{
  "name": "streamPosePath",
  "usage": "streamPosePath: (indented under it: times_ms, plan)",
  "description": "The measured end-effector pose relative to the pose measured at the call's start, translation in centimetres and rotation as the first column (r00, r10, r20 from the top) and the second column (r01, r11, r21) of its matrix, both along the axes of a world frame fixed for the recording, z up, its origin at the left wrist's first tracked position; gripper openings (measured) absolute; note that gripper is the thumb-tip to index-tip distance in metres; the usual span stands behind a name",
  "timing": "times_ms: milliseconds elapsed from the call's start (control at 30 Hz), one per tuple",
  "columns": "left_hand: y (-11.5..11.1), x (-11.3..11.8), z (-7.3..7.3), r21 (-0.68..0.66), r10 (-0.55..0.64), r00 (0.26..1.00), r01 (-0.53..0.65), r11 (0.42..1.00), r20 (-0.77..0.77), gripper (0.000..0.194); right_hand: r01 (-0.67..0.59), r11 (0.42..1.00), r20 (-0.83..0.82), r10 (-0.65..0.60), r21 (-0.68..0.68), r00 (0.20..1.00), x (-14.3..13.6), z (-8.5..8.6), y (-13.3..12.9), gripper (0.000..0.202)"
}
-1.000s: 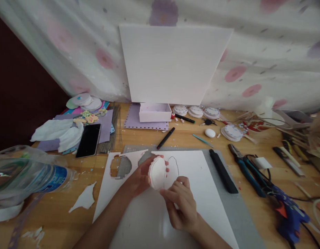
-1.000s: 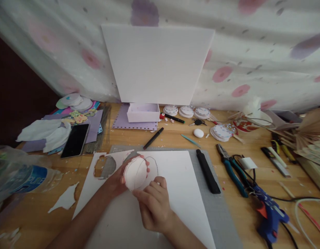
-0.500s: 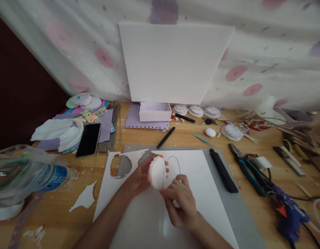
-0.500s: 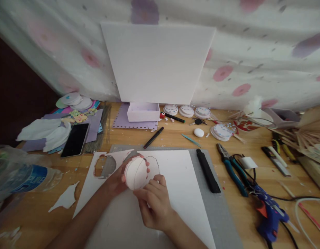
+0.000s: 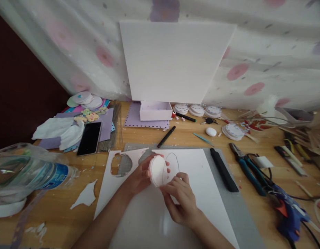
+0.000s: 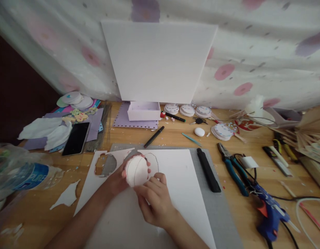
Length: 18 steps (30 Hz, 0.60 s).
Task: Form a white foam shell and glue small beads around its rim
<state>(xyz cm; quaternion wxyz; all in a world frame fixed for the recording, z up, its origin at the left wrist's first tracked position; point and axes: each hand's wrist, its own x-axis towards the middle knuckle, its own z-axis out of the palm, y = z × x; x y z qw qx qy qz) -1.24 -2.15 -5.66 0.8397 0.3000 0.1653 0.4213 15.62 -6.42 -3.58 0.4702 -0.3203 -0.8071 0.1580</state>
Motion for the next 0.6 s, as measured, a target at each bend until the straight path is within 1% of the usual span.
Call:
streamPosePath:
  times_ms: [67, 167, 267, 333, 467, 600]
  plan:
    - [0.0, 0.0, 0.0, -0.015, 0.011, 1.000, -0.011, 1.000, 0.008, 0.059, 0.010, 1.000, 0.025, -0.011, 0.021, 1.000, 0.2, 0.2, 0.0, 0.031]
    - [0.0, 0.0, -0.3, -0.069, 0.043, 0.999, -0.042, 0.997, 0.015, 0.055, 0.065, 0.997, 0.026, -0.067, 0.046, 0.997, 0.7, 0.6, 0.3, 0.031]
    - [0.2, 0.1, -0.5, -0.113, 0.067, 0.997, -0.063, 0.992, 0.029, 0.053, 0.109, 0.994, 0.019, -0.109, 0.020, 0.994, 1.2, 0.9, 0.8, 0.027]
    - [0.2, 0.1, -0.6, -0.141, 0.064, 0.997, -0.058, 0.988, 0.040, 0.050, 0.105, 0.994, 0.063, -0.104, -0.006, 0.993, 1.6, 1.2, 1.2, 0.024]
    - [0.3, 0.2, -0.7, -0.188, 0.030, 0.998, -0.020, 0.982, 0.052, 0.049, 0.045, 0.998, 0.171, -0.038, -0.037, 0.984, 2.4, 1.7, 2.2, 0.015]
    - [0.3, 0.1, -0.6, -0.189, 0.012, 0.998, -0.001, 0.982, 0.056, 0.048, 0.031, 0.999, 0.196, -0.027, -0.017, 0.980, 2.8, 1.7, 2.7, 0.010]
